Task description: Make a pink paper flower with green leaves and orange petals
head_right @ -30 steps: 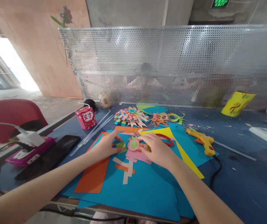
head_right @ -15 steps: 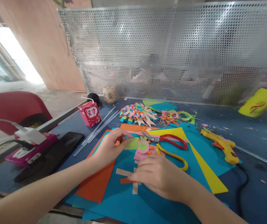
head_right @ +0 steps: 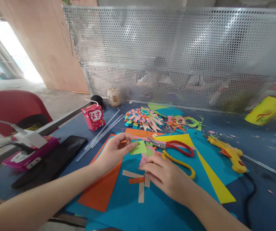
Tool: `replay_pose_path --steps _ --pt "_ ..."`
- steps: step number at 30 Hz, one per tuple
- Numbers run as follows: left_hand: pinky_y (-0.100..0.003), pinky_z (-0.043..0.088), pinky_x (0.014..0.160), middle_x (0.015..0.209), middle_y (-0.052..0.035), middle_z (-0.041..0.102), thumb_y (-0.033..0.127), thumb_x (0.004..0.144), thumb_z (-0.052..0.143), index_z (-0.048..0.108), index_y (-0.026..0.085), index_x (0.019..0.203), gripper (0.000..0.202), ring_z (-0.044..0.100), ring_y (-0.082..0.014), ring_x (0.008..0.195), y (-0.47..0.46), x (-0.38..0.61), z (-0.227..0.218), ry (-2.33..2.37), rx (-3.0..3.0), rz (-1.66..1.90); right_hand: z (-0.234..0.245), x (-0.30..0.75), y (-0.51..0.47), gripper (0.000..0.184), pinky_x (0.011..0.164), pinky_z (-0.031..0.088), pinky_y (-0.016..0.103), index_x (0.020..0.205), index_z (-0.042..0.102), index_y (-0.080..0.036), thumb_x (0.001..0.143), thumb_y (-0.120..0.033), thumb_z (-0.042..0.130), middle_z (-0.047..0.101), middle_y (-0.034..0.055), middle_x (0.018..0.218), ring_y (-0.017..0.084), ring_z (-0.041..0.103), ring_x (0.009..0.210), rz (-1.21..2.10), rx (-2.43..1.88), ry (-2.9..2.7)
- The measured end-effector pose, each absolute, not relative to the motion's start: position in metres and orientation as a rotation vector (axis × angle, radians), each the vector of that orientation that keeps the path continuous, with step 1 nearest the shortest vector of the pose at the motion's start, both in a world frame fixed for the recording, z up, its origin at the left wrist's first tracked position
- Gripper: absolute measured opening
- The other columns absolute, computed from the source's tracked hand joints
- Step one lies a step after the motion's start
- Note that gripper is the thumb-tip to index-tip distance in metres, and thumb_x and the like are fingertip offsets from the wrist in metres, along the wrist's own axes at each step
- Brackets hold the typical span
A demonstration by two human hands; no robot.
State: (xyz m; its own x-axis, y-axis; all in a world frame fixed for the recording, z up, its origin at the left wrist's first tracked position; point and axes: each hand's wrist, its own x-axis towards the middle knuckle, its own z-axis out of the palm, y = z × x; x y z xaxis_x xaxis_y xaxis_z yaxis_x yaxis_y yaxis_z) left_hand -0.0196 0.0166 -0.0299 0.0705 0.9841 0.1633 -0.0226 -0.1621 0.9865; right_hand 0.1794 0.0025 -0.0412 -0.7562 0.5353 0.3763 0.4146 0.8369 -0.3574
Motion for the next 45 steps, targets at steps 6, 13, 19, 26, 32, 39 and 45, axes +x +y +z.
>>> replay_pose_path --steps 6,13,19,26,32,39,45 --pt "-0.020 0.039 0.055 0.069 0.0059 0.048 0.022 0.064 0.070 0.053 0.016 0.084 0.027 0.047 -0.0048 0.056 0.017 -0.021 -0.033 0.967 1.275 1.277 -0.049 0.178 0.010 0.016 0.071 0.055 0.024 0.096 0.058 -0.025 0.084 -0.017 0.052 0.065 0.0016 0.087 0.014 0.064 0.079 0.490 -0.946 -2.118" --pt "-0.024 0.046 0.059 0.088 -0.0016 0.056 0.020 0.064 0.071 0.051 0.015 0.099 0.041 0.055 -0.0076 0.063 0.013 -0.016 -0.040 0.858 1.321 1.143 -0.045 0.170 0.008 0.051 0.062 0.056 0.027 0.122 0.044 -0.027 0.076 -0.024 0.064 0.063 0.0045 0.099 0.015 0.063 0.073 0.761 -0.977 -1.975" --pt "-0.026 0.049 0.065 0.092 -0.0032 0.055 0.017 0.066 0.069 0.052 0.015 0.091 0.030 0.058 -0.0098 0.071 0.010 -0.015 -0.040 0.808 1.380 1.132 -0.040 0.174 0.007 0.018 0.057 0.052 0.023 0.096 0.058 -0.027 0.080 -0.018 0.058 0.061 0.0032 0.095 0.012 0.061 0.068 0.480 -0.796 -2.111" --pt "-0.025 0.048 0.066 0.091 -0.0030 0.056 0.025 0.069 0.068 0.050 0.015 0.083 0.024 0.058 -0.0095 0.072 0.008 -0.013 -0.037 0.756 1.363 1.152 -0.040 0.169 0.006 0.010 0.044 0.050 0.023 0.073 0.054 -0.021 0.081 -0.027 0.056 0.062 0.0029 0.077 0.011 0.058 0.051 0.776 -0.930 -1.836" --pt "-0.026 0.048 0.070 0.089 -0.0037 0.061 0.015 0.064 0.072 0.053 0.015 0.095 0.036 0.060 -0.0120 0.077 0.008 -0.014 -0.040 0.790 1.487 1.097 -0.042 0.166 0.006 0.024 0.045 0.052 0.025 0.085 0.049 -0.023 0.074 -0.036 0.066 0.060 -0.0027 0.071 0.012 0.060 0.049 1.001 -1.001 -1.606" --pt "-0.028 0.049 0.067 0.069 -0.0010 0.064 0.014 0.066 0.068 0.057 0.014 0.092 0.028 0.063 -0.0136 0.067 0.011 -0.011 -0.041 0.849 1.403 1.071 -0.034 0.162 0.000 0.027 0.051 0.058 0.028 0.087 0.049 -0.023 0.073 -0.039 0.067 0.060 -0.0031 0.071 0.013 0.063 0.055 1.124 -1.004 -1.493" --pt "-0.025 0.049 0.065 0.067 -0.0002 0.064 0.013 0.062 0.071 0.057 0.014 0.083 0.025 0.062 -0.0117 0.064 0.011 -0.011 -0.038 0.857 1.307 1.090 -0.039 0.165 0.006 0.032 0.054 0.059 0.028 0.088 0.051 -0.022 0.068 -0.038 0.071 0.062 -0.0023 0.072 0.014 0.064 0.058 1.187 -1.014 -1.489"
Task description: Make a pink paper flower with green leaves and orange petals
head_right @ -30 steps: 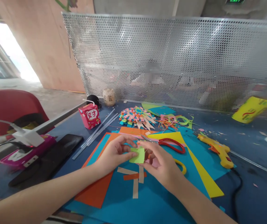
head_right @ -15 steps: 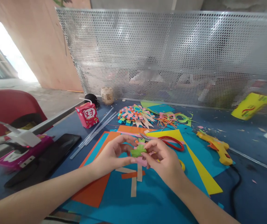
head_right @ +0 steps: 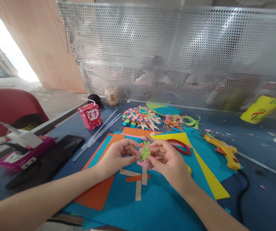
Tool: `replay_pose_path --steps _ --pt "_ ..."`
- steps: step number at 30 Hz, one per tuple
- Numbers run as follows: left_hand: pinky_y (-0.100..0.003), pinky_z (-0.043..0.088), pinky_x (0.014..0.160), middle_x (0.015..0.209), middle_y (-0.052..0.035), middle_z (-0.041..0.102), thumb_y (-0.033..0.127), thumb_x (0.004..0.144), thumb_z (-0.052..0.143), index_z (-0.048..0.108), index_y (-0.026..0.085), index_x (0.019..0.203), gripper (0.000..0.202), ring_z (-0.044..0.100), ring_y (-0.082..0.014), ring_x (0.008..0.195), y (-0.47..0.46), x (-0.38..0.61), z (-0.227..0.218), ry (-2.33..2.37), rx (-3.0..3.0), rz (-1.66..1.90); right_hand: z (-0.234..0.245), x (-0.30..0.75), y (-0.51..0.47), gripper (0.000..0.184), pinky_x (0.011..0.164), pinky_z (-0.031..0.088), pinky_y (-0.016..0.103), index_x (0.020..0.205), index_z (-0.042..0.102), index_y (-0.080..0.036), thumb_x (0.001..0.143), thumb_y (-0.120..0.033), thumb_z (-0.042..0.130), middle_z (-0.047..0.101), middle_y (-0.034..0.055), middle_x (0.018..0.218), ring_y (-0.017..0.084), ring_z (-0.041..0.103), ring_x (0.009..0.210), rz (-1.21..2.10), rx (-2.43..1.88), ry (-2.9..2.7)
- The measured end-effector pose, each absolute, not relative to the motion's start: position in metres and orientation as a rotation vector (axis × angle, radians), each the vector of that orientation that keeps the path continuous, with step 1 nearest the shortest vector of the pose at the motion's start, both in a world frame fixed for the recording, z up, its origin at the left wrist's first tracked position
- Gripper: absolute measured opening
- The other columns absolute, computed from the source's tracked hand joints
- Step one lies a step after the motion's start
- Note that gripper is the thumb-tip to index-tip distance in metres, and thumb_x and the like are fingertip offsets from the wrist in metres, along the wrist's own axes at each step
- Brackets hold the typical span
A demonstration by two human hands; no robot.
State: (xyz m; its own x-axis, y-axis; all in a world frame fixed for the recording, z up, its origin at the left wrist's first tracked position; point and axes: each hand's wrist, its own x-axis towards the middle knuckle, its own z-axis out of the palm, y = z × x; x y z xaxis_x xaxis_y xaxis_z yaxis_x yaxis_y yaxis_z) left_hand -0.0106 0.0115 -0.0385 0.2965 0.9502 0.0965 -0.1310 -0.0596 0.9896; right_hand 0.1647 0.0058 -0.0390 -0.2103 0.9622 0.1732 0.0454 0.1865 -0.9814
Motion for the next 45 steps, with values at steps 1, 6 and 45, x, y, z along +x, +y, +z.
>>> replay_pose_path --steps 1,6,45 --pt "-0.025 0.049 0.065 0.066 -0.0001 0.063 0.013 0.062 0.070 0.057 0.013 0.083 0.024 0.061 -0.0114 0.064 0.012 -0.011 -0.039 0.851 1.312 1.090 -0.040 0.165 0.007 0.032 0.054 0.059 0.027 0.088 0.051 -0.022 0.069 -0.037 0.071 0.063 -0.0025 0.072 0.013 0.064 0.056 1.204 -1.013 -1.496" --pt "-0.026 0.048 0.065 0.070 -0.0007 0.062 0.013 0.064 0.068 0.058 0.014 0.090 0.027 0.060 -0.0117 0.066 0.010 -0.009 -0.042 0.873 1.444 1.071 -0.039 0.164 0.010 0.034 0.050 0.058 0.026 0.085 0.051 -0.022 0.067 -0.042 0.072 0.057 -0.0046 0.066 0.012 0.063 0.051 1.152 -0.986 -1.525" --pt "-0.025 0.046 0.063 0.066 0.0014 0.062 0.019 0.064 0.071 0.051 0.017 0.088 0.031 0.061 -0.0122 0.064 0.006 -0.007 -0.037 0.793 1.140 1.251 -0.033 0.165 0.001 0.023 0.060 0.048 0.022 0.074 0.057 -0.022 0.087 -0.037 0.046 0.062 -0.0004 0.070 0.014 0.061 0.068 1.102 -1.133 -1.917"
